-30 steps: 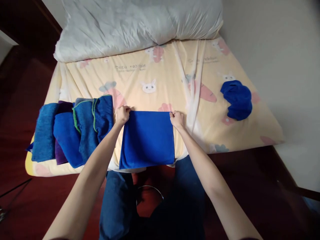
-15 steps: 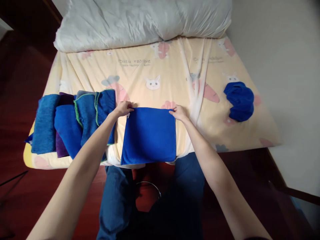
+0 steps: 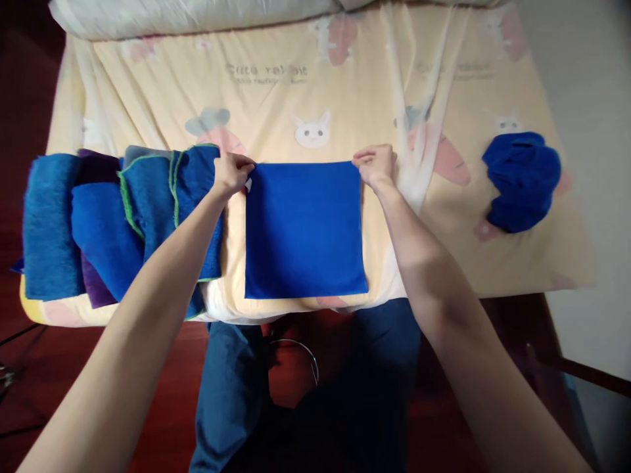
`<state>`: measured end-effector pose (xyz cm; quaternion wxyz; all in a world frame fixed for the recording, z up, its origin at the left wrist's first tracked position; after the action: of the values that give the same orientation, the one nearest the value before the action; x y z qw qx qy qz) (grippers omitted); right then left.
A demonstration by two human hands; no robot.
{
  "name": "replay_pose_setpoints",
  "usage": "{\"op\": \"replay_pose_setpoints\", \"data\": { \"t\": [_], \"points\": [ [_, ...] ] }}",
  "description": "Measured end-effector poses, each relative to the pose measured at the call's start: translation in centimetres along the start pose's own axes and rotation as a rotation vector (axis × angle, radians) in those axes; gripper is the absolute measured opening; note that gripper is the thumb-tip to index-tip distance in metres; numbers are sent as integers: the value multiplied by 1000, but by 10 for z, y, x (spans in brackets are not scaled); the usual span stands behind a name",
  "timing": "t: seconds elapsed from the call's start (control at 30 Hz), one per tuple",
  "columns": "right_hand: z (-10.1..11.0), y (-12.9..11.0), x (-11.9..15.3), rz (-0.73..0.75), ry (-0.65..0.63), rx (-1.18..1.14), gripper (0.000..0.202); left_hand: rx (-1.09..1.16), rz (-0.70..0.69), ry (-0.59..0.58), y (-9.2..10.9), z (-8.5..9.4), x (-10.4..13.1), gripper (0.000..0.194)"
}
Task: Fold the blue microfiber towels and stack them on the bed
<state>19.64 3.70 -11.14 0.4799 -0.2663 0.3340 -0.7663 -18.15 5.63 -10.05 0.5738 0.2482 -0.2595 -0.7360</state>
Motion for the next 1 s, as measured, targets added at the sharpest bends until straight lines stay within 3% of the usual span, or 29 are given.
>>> {"op": "replay_pose_setpoints", "data": {
  "t": [0.13, 0.23, 0.4, 0.47, 0.53, 0.67, 0.83, 1.0],
  "points": [
    [-24, -1, -21, 103, -13, 161, 37, -33, 60, 63, -19, -12, -14, 30],
    [-35, -2, -13, 208, -74, 285, 55, -119, 50, 38, -13, -18, -10, 34],
    [-51, -38, 46, 389, -43, 479, 48, -309, -265, 66, 54, -33, 21, 48],
    [-68, -55, 77, 491, -120, 504, 50, -293, -380, -27, 77, -52, 36, 54],
    [-86, -62, 101, 555, -237, 505, 53, -250, -398, -110, 85, -73, 47, 60],
    [-99, -46, 110, 513, -328, 496, 57, -220, -266, -99, 61, -90, 57, 68],
    [-71, -6, 76, 444, -267, 502, 60, -201, -139, 23, 19, -69, 49, 72],
    [-54, 17, 56, 435, -219, 511, 62, -202, -96, 14, 3, -60, 41, 75]
  ]
}}
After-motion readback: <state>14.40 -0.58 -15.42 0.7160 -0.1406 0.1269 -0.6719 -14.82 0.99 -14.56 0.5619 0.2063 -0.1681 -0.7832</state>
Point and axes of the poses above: each hand's wrist, its own x-axis away from the middle knuckle, its own z-axis out of the back of the hand, y = z × x, the point moved 4 cm from there along -x, towards the middle knuckle, and after that the axes turned 8 degrees about -z, right-handed, at the moved point
